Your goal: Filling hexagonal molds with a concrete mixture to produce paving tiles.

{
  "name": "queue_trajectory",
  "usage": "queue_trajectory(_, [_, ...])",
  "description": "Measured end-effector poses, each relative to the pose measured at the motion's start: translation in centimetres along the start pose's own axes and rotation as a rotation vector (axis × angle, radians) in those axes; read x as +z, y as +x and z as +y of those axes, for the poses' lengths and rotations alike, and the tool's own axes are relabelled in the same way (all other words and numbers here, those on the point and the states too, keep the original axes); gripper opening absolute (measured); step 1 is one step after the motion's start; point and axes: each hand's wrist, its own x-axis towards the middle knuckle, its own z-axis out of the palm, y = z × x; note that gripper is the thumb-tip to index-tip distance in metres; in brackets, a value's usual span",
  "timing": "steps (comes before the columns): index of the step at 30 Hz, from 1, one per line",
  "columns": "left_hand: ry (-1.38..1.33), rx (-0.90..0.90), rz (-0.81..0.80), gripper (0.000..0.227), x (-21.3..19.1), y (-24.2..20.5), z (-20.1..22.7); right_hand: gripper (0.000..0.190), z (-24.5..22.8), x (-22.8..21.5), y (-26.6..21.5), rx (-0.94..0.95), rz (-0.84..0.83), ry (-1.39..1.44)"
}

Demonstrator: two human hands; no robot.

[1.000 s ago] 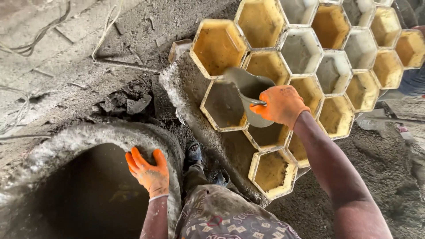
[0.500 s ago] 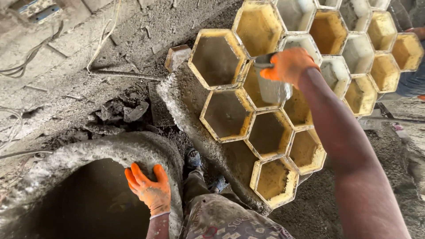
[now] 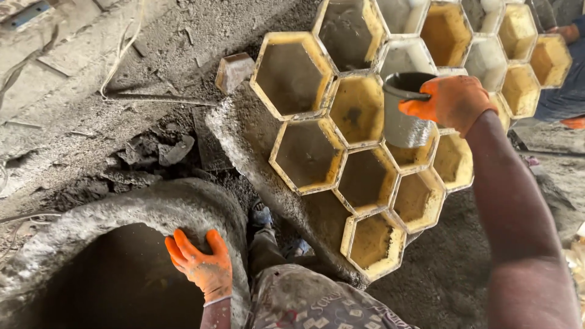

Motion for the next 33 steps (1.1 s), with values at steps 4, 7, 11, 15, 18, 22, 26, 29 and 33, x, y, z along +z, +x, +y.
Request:
queue_trajectory(4, [-0.025,-0.003,-0.008,0.080,-0.5,0.3,0.5,0.062,-4.0,-1.2,0.9,0.008,-0.397,-0.200])
queue_trajectory(7, [-0.021,-0.034,-0.039,0.078,-0.7,0.5,0.8,0.060,-5.7,2.2,3.6,-0.060,-0.443,-0.373])
queue_trajectory(11, [0.018,-0.026,-0.023,0.079,-0.4,0.4,0.3,0.057,-5.1,4.4,2.5,-0.128,-0.372,-0.395])
queue_trajectory(15, [-0.028,0.017,0.019,0.078,-0.2,0.3,0.0,0.053,-2.7,4.6,-2.0,-0.083,-0.279,-0.163])
queue_trajectory(18, [-0.001,0.046,0.024,0.077,0.2,0.4,-0.6,0.055,0.1,6.0,-5.5,-0.084,-0.174,-0.072])
queue_trajectory(22, [-0.005,0.052,0.026,0.076,0.3,0.7,-0.9,0.062,2.8,6.8,-9.2,0.014,-0.217,-0.101])
queue_trajectory(26, [0.049,-0.017,-0.005,0.076,0.5,1.2,-0.9,0.060,4.7,8.1,-9.8,0.132,-0.372,0.020])
queue_trajectory(29, [0.058,-0.066,-0.007,0.076,0.2,1.1,-0.5,0.061,5.2,9.8,-7.5,0.000,-0.438,-0.203])
queue_trajectory(33, [-0.016,0.063,0.089,0.072,0.6,1.2,-1.2,0.067,6.6,14.3,-1.2,-0.045,-0.505,-0.363])
